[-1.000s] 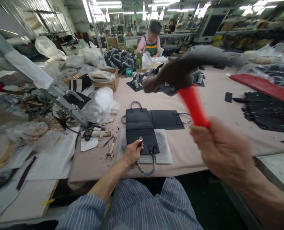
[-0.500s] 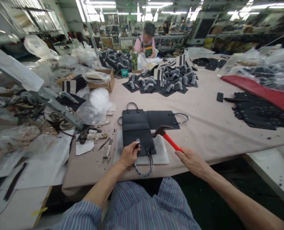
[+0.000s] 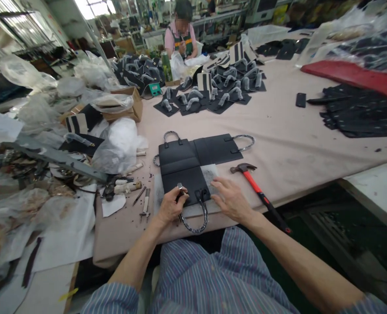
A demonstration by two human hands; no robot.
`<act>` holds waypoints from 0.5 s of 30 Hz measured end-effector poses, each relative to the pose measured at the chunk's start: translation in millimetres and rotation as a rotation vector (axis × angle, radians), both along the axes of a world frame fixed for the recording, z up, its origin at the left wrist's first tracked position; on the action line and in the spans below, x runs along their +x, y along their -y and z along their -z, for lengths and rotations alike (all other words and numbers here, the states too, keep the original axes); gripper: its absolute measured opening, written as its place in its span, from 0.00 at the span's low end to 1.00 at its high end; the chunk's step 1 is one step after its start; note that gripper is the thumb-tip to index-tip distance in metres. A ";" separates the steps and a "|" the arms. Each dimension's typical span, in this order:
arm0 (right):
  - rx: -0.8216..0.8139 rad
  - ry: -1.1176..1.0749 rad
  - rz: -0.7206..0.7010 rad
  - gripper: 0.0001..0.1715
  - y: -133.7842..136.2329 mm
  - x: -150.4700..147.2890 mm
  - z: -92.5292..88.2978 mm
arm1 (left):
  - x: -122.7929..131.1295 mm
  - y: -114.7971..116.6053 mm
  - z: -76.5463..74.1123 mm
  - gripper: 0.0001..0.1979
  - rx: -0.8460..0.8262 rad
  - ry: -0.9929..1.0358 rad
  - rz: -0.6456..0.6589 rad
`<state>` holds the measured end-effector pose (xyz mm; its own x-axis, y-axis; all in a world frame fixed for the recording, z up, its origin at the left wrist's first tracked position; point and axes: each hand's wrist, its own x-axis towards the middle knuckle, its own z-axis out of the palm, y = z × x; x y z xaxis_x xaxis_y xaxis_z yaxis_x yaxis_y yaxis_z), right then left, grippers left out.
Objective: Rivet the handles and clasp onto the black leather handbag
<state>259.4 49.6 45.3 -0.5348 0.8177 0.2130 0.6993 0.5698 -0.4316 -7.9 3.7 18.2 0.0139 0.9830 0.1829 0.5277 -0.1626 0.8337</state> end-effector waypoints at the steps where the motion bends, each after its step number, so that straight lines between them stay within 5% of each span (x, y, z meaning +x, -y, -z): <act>1: -0.023 -0.005 -0.048 0.23 2.2 -16.1 2.4 | -0.4 -0.2 -1.7 0.06 -0.007 -0.005 0.003; 4: -0.077 0.017 -0.086 0.23 6.2 -42.5 14.7 | -1.1 2.7 -0.6 0.06 -0.009 -0.011 -0.038; 9: -0.108 0.026 -0.070 0.25 5.8 -41.4 25.3 | -1.4 7.0 1.8 0.07 0.016 0.032 -0.173; 13: -0.104 0.017 -0.066 0.24 5.7 -40.6 22.6 | 0.1 0.1 -6.5 0.06 0.048 -0.167 0.233; 15: -0.096 0.013 -0.055 0.24 6.3 -41.6 22.0 | 0.5 -2.6 -6.3 0.05 0.010 -0.156 0.285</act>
<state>217.8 43.3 23.3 -0.5819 0.8032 0.1274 0.6740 0.5640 -0.4772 -7.4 6.3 24.5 0.3166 0.9338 0.1667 0.5809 -0.3298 0.7442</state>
